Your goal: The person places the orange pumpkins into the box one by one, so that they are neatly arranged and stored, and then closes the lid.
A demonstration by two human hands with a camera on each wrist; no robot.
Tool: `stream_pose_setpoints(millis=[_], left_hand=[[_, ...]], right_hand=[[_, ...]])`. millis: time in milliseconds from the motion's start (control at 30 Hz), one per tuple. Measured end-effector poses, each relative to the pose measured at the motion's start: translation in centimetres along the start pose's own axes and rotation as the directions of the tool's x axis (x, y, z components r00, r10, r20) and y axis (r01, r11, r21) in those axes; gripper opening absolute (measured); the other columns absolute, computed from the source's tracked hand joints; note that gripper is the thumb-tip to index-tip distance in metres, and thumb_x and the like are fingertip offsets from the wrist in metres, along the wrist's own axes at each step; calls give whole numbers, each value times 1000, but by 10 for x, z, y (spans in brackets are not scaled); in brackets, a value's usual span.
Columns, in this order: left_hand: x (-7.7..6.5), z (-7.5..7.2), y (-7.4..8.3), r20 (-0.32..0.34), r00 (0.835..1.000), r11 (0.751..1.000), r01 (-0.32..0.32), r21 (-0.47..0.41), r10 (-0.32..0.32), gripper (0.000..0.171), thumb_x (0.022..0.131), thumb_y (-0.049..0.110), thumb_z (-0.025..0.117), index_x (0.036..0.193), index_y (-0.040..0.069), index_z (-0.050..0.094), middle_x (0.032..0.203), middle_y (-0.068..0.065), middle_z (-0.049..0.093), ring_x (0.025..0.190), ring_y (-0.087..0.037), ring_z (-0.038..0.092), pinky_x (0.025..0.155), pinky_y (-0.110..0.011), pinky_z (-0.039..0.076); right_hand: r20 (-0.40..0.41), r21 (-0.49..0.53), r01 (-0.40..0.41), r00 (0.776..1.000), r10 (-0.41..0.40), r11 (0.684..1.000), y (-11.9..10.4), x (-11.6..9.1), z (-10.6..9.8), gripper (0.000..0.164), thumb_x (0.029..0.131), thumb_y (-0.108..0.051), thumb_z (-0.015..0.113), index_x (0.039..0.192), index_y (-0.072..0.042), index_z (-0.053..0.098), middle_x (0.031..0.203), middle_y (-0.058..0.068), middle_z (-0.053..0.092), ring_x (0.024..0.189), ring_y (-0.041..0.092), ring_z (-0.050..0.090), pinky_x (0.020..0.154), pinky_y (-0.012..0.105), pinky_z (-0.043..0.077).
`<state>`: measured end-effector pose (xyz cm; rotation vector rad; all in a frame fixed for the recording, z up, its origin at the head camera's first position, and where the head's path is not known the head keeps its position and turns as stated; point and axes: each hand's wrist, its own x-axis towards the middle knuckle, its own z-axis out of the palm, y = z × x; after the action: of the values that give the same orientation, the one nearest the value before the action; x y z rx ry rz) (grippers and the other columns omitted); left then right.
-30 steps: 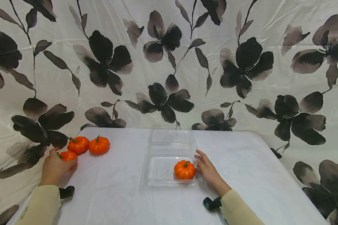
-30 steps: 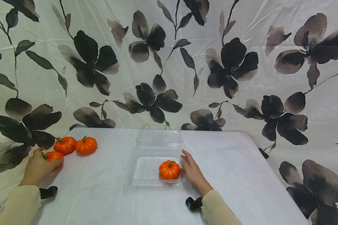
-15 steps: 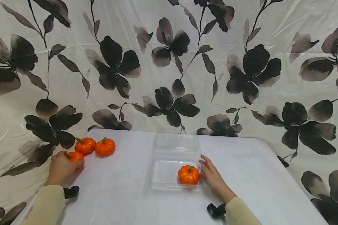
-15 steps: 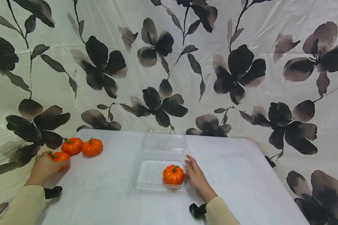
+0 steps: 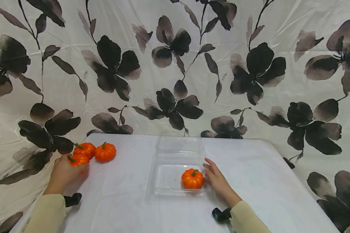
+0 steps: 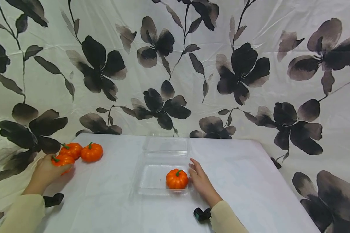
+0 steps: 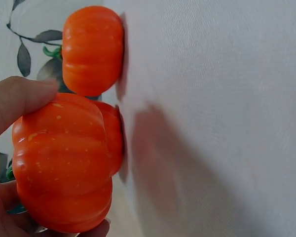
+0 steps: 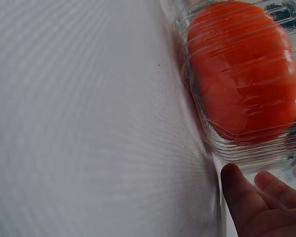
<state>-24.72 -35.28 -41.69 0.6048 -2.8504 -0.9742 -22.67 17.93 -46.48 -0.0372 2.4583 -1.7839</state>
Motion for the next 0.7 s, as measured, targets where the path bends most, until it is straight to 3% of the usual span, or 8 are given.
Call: stream_pose_setpoints(millis=[300, 700], left_hand=[[-6, 3, 4, 52, 999, 1000, -19, 19, 18, 102, 85, 39, 67, 145, -18, 8, 136, -43, 20, 124, -58, 27, 104, -70, 31], [-10, 8, 19, 68, 995, 997, -76, 13, 75, 101, 83, 38, 68, 146, -16, 9, 140, -42, 20, 127, -57, 26, 105, -69, 29]], right_hand=[[8, 13, 10, 1000, -10, 1000, 2, 0, -2, 51, 104, -22, 39, 153, -18, 24, 154, 18, 36, 137, 41, 40, 106, 52, 42], [16, -4, 27, 1000, -27, 1000, 4, 3, -4, 51, 104, -21, 39, 153, -18, 24, 153, 18, 36, 137, 40, 41, 106, 52, 42]])
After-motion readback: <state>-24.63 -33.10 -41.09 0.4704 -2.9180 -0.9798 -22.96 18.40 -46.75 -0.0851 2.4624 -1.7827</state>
